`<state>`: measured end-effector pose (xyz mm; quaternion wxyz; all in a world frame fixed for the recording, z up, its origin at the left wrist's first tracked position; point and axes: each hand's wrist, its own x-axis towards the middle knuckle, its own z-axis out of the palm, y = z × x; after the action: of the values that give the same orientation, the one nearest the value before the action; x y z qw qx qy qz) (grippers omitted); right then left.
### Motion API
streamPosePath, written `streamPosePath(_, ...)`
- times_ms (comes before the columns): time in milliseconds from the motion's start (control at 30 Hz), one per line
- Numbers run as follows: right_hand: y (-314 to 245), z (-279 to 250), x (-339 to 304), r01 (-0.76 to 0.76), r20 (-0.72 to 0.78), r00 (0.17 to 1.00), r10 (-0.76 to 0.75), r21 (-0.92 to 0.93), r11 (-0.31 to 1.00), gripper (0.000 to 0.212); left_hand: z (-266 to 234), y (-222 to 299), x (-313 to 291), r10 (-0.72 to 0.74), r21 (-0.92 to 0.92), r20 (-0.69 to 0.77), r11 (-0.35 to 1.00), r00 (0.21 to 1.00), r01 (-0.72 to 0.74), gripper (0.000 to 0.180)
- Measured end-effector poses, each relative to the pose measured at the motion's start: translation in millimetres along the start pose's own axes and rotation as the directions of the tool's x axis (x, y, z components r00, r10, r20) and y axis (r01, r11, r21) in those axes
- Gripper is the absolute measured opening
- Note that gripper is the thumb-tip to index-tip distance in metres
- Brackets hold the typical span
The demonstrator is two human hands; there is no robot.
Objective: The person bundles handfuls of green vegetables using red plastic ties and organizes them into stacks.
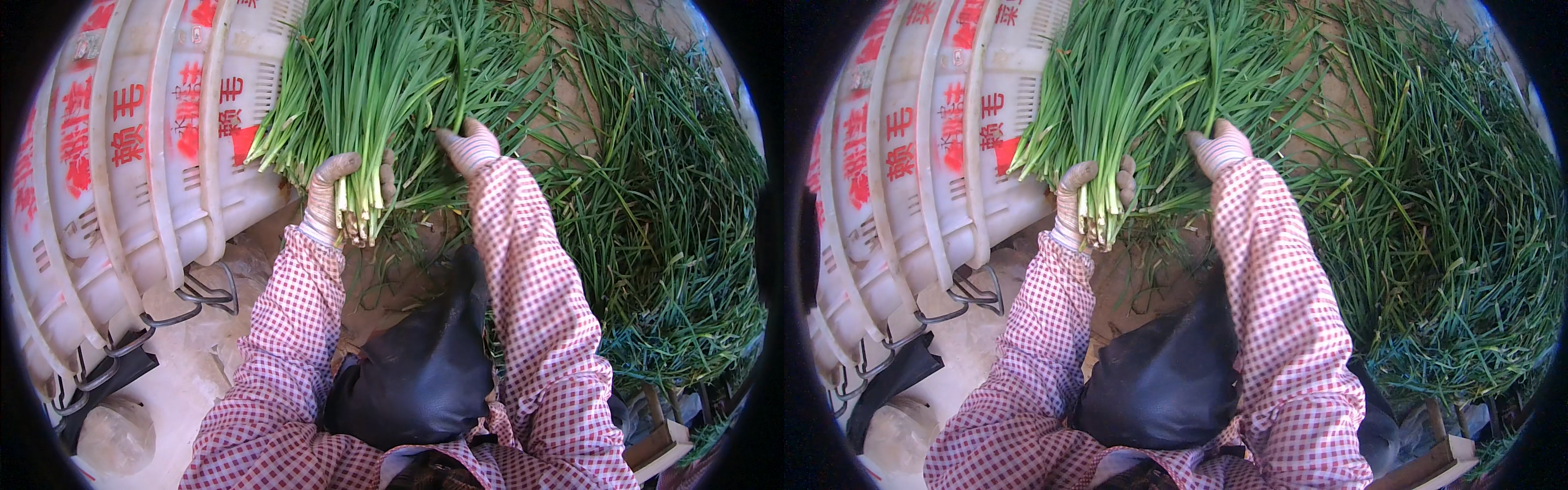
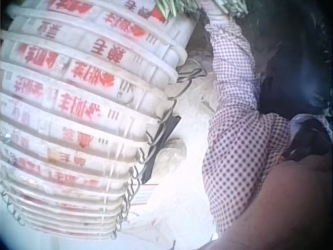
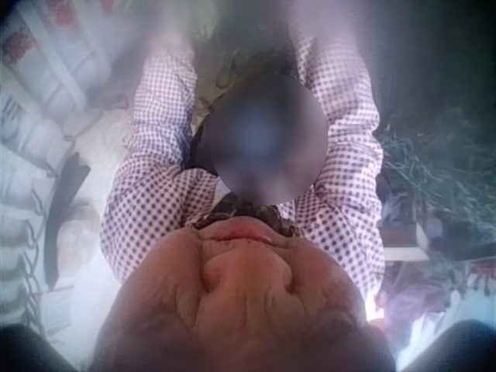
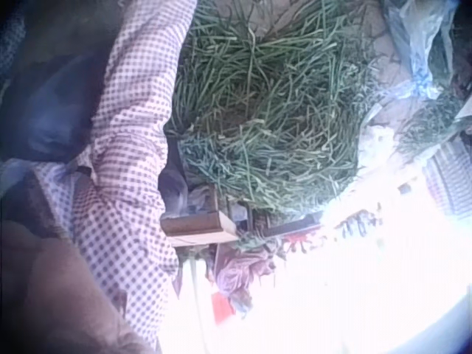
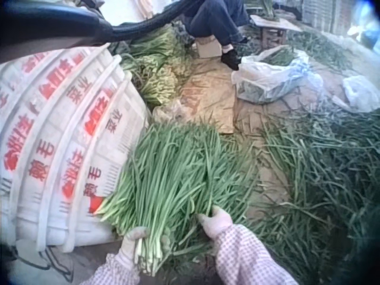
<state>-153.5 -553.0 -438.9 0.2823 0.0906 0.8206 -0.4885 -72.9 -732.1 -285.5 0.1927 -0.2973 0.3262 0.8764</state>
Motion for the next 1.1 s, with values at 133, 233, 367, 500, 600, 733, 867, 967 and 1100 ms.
streamPosePath(133,-41.3,-41.6,-74.0,-0.140,0.110,0.990,0.093,0.569,0.811,0.024,-12.1,-1.2,-0.9,-0.035,0.142,-0.049,0.989,0.998,0.041,0.052)
streamPosePath(233,-33.1,-24.1,-120.8,0.033,0.098,0.990,-0.105,0.555,0.831,0.027,-4.9,-8.0,4.5,-0.101,0.171,-0.099,0.978,0.990,0.117,0.045)
streamPosePath(367,-44.9,-4.1,-129.7,0.226,0.169,0.956,-0.238,0.088,0.970,0.040,-8.2,-23.2,17.1,-0.067,0.147,-0.224,0.984,0.972,0.102,0.038)
streamPosePath(500,-85.5,-15.6,-120.2,0.195,0.385,0.923,-0.016,-0.430,0.882,0.049,-4.6,-35.0,30.1,0.113,0.359,-0.227,0.933,0.967,-0.024,0.072)
streamPosePath(600,-78.8,-21.5,-108.2,0.334,0.522,0.844,-0.125,-0.326,0.884,0.056,-3.6,-25.1,31.2,0.052,0.439,-0.253,0.896,0.966,0.067,0.055)
streamPosePath(733,-51.7,-46.2,-92.4,-0.070,0.468,0.877,-0.107,0.344,0.936,0.093,8.3,-13.4,21.8,0.049,0.395,-0.227,0.918,0.973,0.046,0.066)
streamPosePath(867,-69.5,-20.1,-107.8,-0.095,0.316,0.921,-0.228,0.750,0.655,0.091,8.6,-43.6,42.5,0.064,-0.202,-0.188,0.974,0.980,-0.103,0.054)
streamPosePath(967,-50.0,-18.3,-109.4,-0.298,0.362,0.919,-0.156,0.897,0.326,0.068,43.0,-50.7,9.7,0.208,0.942,0.256,0.167,0.944,-0.292,0.076)
streamPosePath(1100,13.4,-29.4,-114.7,-0.476,0.467,0.849,-0.248,0.879,0.028,0.053,47.0,-9.2,-4.5,-0.246,0.957,0.020,0.285,0.969,0.052,0.076)
